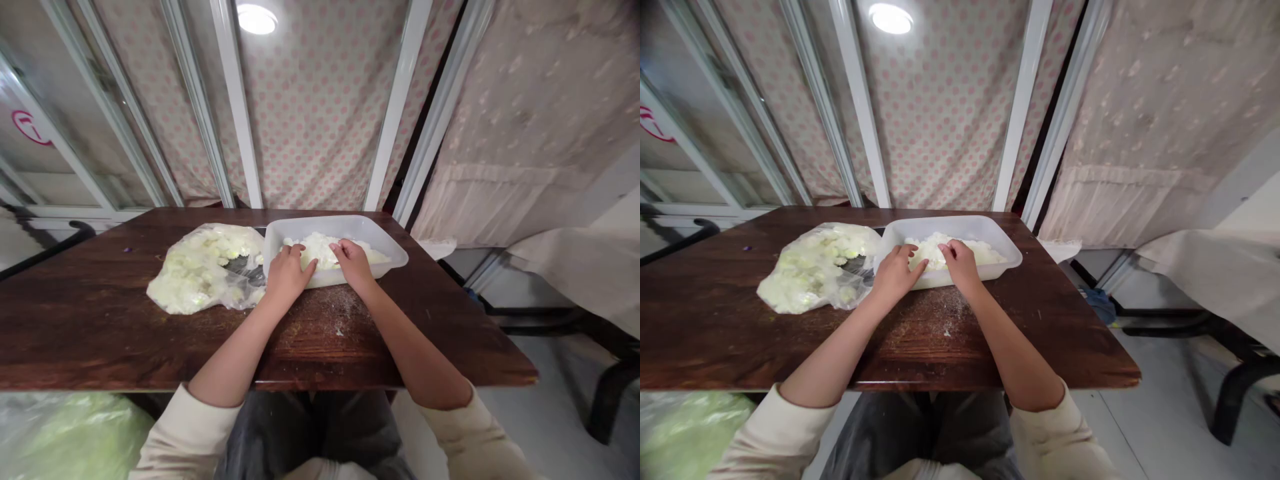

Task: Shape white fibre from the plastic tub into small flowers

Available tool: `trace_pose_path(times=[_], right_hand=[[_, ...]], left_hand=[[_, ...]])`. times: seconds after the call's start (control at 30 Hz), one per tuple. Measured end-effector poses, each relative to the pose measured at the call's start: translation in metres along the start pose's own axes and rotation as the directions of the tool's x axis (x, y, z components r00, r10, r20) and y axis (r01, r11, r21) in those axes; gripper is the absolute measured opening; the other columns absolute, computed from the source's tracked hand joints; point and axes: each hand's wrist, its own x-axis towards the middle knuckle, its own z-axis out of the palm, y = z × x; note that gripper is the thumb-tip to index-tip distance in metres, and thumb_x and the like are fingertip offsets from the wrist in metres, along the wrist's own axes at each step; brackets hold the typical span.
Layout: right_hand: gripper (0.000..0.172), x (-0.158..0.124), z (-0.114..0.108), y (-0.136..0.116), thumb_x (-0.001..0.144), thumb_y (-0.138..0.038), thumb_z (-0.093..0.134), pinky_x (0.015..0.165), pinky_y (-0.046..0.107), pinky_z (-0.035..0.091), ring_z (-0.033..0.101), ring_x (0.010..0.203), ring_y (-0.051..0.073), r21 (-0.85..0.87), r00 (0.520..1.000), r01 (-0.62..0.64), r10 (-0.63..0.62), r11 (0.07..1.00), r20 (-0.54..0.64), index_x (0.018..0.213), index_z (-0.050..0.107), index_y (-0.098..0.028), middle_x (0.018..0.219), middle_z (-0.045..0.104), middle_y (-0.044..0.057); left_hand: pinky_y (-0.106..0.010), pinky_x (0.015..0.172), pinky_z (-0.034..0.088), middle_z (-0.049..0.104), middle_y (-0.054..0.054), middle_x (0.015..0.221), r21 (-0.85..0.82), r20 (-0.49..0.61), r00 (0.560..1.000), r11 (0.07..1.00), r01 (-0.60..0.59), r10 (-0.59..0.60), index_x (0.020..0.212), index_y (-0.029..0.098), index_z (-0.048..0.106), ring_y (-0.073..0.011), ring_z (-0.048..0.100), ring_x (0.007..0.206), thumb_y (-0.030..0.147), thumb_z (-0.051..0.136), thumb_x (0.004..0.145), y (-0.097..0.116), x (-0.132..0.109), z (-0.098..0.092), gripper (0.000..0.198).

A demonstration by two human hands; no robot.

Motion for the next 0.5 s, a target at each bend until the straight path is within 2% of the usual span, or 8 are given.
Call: trace_pose_path(times=[0.1,0.2,0.27,0.37,0.5], right_hand=[[0.031,-0.001,0.004,0.003,0.079,-0.038,0.050,0.058,0.026,0.035,0.039,0.056,0.011,-0.067,0.997,0.072,-0.072,0.995,-0.005,0.058,0.039,-0.019,0.057,0.039,-0.003],[0.024,-0.002,0.008,0.007,0.081,-0.036,0.051,0.072,0.029,0.038,0.047,0.075,0.016,-0.095,0.981,0.193,-0.195,0.977,-0.009,0.064,0.047,-0.019,0.074,0.049,0.002],[0.021,-0.002,0.010,0.009,0.081,-0.036,0.051,0.081,0.032,0.037,0.046,0.085,0.018,-0.145,0.969,0.236,-0.243,0.961,-0.033,0.068,0.051,-0.019,0.083,0.051,0.004],[0.022,-0.003,0.012,0.009,0.082,-0.036,0.050,0.084,0.035,0.034,0.044,0.085,0.019,-0.189,0.965,0.245,-0.258,0.951,-0.045,0.067,0.051,-0.020,0.083,0.050,0.004],[0.028,-0.002,0.011,0.007,0.083,-0.038,0.047,0.080,0.034,0.034,0.044,0.081,0.018,-0.115,0.971,0.235,-0.238,0.965,-0.011,0.062,0.047,-0.020,0.075,0.049,0.003]], left_hand=[[-0.036,0.079,0.042,0.058,-0.013,0.100,-0.011,-0.012,1.000,1.000,-0.006,0.006,0.108,0.012,0.055,-0.0240,0.057,0.086,0.040,0.042,0.084,0.003,0.000,-0.001,0.040],[-0.037,0.081,0.041,0.058,-0.012,0.098,-0.055,-0.005,1.000,0.998,-0.022,0.022,0.103,0.013,0.058,-0.0243,0.056,0.088,0.040,0.036,0.086,0.006,0.000,-0.004,0.038],[-0.038,0.082,0.041,0.058,-0.012,0.095,-0.101,0.010,0.999,0.994,-0.040,0.042,0.099,0.014,0.059,-0.0241,0.056,0.088,0.040,0.034,0.087,0.007,0.000,-0.007,0.039],[-0.037,0.084,0.040,0.056,-0.010,0.095,-0.201,0.003,0.997,0.977,-0.076,0.078,0.099,0.015,0.060,-0.0227,0.055,0.090,0.043,0.036,0.086,0.006,-0.001,-0.009,0.039],[-0.033,0.085,0.040,0.055,-0.007,0.095,-0.375,-0.023,0.983,0.911,-0.175,0.180,0.092,0.017,0.060,-0.0189,0.054,0.091,0.041,0.042,0.084,0.003,0.002,-0.007,0.031]])
